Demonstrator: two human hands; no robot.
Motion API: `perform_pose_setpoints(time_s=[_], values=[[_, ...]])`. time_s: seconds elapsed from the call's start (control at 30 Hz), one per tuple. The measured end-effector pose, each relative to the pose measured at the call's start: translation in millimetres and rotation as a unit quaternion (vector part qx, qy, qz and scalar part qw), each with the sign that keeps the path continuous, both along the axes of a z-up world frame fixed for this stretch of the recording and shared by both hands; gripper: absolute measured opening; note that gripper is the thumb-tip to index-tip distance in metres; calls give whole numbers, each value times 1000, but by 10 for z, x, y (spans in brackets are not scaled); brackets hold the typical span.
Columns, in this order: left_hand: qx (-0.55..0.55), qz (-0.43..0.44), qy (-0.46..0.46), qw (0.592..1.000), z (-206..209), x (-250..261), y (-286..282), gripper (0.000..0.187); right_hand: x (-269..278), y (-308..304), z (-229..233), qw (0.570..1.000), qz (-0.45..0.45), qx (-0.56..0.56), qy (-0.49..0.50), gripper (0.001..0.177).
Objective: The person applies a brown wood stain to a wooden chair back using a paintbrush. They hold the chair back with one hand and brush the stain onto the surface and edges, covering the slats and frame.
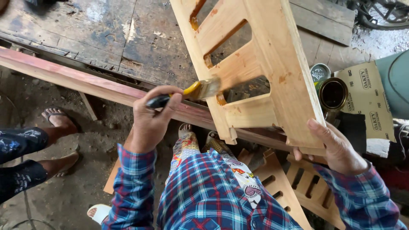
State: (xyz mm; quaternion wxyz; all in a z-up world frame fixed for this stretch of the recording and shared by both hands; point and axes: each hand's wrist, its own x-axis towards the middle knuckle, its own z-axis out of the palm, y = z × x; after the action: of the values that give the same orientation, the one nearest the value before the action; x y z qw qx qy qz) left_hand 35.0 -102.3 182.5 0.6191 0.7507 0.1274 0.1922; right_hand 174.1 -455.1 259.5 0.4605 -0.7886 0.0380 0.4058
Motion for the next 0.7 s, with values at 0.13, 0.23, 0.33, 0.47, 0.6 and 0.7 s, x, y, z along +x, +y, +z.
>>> perform_pose_setpoints(time_s=[0.13, 0.23, 0.33, 0.47, 0.6, 0.7], values=[[-254, 112, -82, 957, -178, 289, -361, 13, -31, 48, -9, 1000, -22, 17, 14, 69], [-472, 78, -152, 865, -451, 579, -567, 15, -45, 28, -32, 999, -37, 24, 7, 73], [-499, 119, -96, 853, -838, 708, -578, 17, -29, 23, -41, 997, -71, 28, 29, 70], [-491, 213, -14, 844, -1449, 530, -427, 18, 12, -68, -118, 997, -38, 69, 19, 68], [-365, 309, 16, 878, -1564, 273, -271, 15, 0, -66, -110, 996, -29, 79, 36, 69], [-224, 298, -20, 928, -1335, 281, -380, 12, -19, -5, -32, 998, 21, 53, 17, 76]])
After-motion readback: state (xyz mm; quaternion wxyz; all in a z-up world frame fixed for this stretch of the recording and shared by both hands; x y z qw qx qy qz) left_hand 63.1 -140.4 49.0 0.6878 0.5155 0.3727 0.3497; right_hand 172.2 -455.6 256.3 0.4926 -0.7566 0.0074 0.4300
